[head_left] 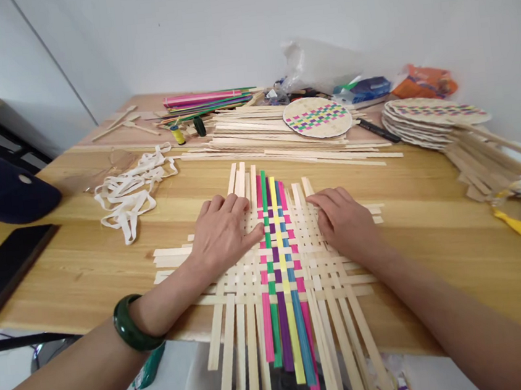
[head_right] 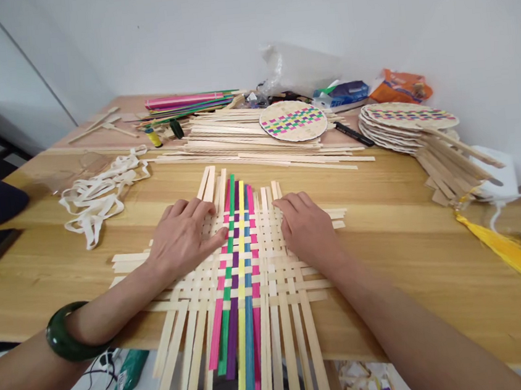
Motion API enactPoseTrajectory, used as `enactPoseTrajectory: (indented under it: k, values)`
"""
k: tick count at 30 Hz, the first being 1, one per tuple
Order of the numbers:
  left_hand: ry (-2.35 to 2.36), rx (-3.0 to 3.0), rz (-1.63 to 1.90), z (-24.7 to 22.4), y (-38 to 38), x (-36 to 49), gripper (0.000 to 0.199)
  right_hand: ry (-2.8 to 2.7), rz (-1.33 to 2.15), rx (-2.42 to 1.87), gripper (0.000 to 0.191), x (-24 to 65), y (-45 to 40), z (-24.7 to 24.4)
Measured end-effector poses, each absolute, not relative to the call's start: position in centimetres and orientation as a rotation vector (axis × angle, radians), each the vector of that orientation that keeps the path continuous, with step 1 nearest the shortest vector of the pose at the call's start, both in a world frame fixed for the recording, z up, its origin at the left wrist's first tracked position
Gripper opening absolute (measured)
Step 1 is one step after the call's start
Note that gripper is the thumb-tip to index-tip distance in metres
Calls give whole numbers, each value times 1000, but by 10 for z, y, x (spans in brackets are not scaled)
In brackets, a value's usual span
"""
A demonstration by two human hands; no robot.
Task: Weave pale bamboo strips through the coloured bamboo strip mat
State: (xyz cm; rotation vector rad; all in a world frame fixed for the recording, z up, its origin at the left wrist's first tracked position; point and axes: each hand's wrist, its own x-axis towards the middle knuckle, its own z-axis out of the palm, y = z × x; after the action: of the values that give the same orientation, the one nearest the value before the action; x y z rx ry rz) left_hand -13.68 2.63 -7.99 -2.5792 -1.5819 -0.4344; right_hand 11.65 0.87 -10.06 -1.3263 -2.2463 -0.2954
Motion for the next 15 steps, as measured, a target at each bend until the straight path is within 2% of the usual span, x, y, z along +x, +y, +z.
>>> enactPoseTrajectory:
  k: [15]
  values:
    - [-1445,-2544,-506,-67,16,-119,37,-2229,-260,-1364,32,116,10,-104]
